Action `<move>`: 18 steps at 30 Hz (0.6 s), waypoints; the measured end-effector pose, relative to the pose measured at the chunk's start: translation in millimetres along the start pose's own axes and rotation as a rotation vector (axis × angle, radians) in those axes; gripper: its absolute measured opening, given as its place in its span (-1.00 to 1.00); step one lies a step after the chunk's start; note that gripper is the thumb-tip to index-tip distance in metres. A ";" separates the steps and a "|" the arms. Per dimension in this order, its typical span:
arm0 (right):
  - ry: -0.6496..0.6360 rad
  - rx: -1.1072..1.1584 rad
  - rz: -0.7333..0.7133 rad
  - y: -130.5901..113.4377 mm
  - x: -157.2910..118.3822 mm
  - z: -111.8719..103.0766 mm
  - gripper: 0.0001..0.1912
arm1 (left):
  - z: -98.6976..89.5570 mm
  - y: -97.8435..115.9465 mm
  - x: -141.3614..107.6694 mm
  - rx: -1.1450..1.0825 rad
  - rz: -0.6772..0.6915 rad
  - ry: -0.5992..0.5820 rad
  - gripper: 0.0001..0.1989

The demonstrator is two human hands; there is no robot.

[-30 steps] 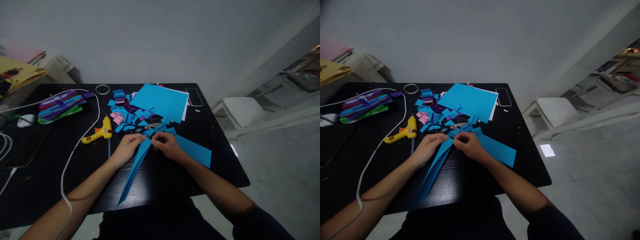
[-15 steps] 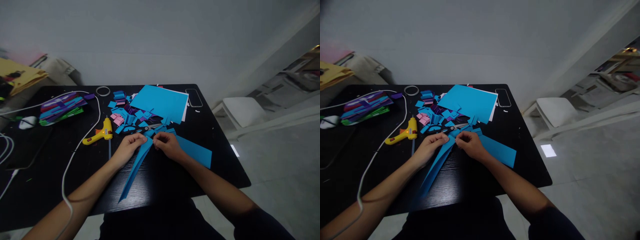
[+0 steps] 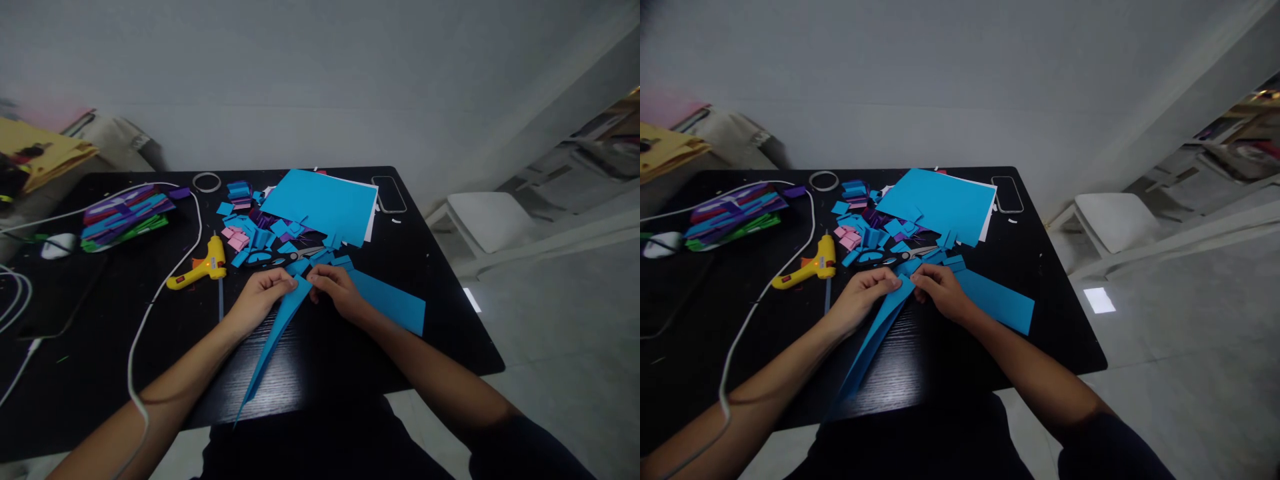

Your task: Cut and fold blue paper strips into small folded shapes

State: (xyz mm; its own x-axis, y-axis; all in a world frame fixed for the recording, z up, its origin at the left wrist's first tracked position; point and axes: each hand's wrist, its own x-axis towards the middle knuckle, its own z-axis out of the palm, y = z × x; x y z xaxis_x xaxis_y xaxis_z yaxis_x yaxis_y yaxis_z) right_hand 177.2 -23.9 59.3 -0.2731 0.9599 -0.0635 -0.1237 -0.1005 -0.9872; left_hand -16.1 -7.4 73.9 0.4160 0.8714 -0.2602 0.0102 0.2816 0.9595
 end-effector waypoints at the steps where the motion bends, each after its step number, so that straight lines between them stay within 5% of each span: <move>1: -0.005 -0.004 0.012 -0.2 -0.6 0.8 -0.70 | 1.1 0.4 -0.5 0.011 -0.001 -0.013 -0.65; 8: 0.026 -0.078 -0.033 -2.4 2.3 -2.2 -0.74 | 0.3 0.3 -0.6 0.094 0.003 -0.065 -0.66; 18: 0.427 -0.067 -0.192 -17.4 15.2 -44.4 -0.76 | -49.5 30.5 9.6 0.246 -0.072 -0.172 -0.70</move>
State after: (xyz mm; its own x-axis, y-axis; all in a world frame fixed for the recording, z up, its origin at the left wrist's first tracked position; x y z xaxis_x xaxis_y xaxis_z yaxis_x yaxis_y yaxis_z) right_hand 217.6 4.0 69.0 0.1677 0.9825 0.0806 -0.0677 0.0931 -0.9934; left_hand -56.8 29.5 95.3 0.5539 0.7659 -0.3266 0.2565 0.2162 0.9420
